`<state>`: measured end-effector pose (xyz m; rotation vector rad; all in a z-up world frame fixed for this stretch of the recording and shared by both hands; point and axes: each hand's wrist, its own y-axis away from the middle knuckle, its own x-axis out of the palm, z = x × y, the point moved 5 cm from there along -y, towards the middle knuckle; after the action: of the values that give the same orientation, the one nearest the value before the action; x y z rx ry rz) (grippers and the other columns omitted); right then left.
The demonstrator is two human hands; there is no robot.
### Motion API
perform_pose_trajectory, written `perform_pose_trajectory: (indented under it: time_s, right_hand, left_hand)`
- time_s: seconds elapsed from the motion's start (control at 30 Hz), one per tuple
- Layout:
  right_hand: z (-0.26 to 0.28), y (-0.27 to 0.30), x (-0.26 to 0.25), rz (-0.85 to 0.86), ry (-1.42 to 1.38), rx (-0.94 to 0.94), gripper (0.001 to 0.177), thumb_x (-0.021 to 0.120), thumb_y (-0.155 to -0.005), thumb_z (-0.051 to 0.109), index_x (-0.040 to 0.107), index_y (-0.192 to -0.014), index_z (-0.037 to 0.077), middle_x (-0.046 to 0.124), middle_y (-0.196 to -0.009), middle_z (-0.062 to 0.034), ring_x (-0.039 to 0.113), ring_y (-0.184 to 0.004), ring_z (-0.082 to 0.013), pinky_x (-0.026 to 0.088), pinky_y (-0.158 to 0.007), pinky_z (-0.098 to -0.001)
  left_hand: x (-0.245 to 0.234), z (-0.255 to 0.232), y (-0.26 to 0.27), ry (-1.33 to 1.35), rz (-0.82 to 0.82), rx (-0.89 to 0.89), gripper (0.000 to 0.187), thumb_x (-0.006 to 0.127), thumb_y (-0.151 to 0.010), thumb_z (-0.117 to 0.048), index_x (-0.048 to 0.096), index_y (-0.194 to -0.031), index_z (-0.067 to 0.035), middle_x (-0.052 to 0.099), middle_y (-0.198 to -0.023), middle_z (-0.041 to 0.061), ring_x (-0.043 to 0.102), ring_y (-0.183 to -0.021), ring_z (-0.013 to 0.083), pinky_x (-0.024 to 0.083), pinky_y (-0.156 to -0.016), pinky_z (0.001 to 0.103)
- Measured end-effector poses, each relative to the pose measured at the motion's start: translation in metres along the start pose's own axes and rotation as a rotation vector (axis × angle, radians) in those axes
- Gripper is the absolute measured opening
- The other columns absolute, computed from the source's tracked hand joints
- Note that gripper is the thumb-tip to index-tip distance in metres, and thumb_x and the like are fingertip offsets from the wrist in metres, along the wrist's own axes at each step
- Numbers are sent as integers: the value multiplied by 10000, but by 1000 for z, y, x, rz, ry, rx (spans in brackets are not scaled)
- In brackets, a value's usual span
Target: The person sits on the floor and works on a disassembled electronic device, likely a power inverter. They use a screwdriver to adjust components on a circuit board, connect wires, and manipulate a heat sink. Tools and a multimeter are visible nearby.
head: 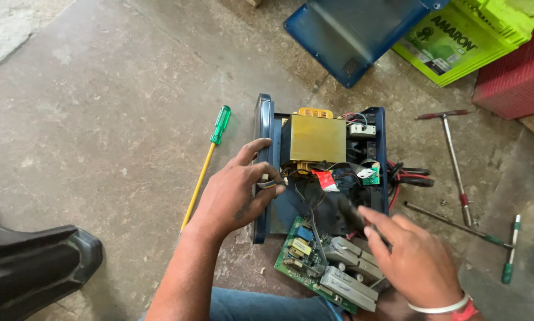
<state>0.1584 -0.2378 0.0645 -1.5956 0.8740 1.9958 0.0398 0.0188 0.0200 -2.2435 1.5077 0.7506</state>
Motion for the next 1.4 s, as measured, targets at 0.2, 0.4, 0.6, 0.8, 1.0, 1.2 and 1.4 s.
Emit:
perform_pose_trajectory:
  time_s: [0.2,0.4,0.6,0.8,1.0,1.2,1.4]
  right_hand:
    - [-5,10,59,10,-15,4,397,633,-898,337,687,-1288,289,645,-776,-90,671,-658,-358,545,-587,-469]
    - [-5,-27,40,31,46,-74,400,635,-900,313,703,-1288,246,646,-770,-104,660,-629,-378,533,-565,-497]
    - [1,-56,59,334,-120,-267,258,683,-842,278,774,-1065,185,723,-816,-122,713,-720,-369,572,-672,-501]
    - [-10,-58,47,312,64,-66,281,654,-838,273,768,-1094,249,705,-838,-117,695,-819,-357,549,-716,-511]
    - [-11,-48,36,46,-182,-155,252,693,-845,254,768,-1085,241,697,-842,-80,678,-754,-334,537,-640,-439]
    - [-98,18,1,31,-306,161,441,774,-838,280,792,-1278,294,706,-881,-13,685,-735,-155,579,-640,-283]
    - [-214,84,25,-205,-487,277,416,614,-974,231,668,-1384,186,755,-1156,-154,734,-1045,-299,526,-975,-364]
  left_hand:
    - [2,0,0,-23,-37,40,190,780,-823,-312,746,-935,-162,542,-1468,104,681,-1062,347,542,-840,441]
    - [4,0,-4,-11,-30,27,196,781,-830,-306,748,-937,-146,546,-1453,106,662,-1114,342,537,-861,440]
    - [5,1,-7,-9,-2,20,203,774,-836,-314,738,-944,-146,532,-1464,107,628,-1189,345,533,-889,435]
    - [7,3,-7,-2,-2,41,194,775,-838,-307,737,-939,-147,526,-1470,124,581,-1252,366,514,-922,444]
    - [6,0,-8,-7,2,29,193,777,-823,-288,740,-949,-146,518,-1478,134,568,-1267,378,501,-946,454]
    - [10,2,-12,8,30,-5,193,777,-828,-282,736,-959,-147,519,-1482,125,591,-1246,350,506,-953,439]
    - [11,-1,-14,2,30,33,203,796,-814,-249,747,-974,-134,514,-1481,133,601,-1239,343,510,-965,439]
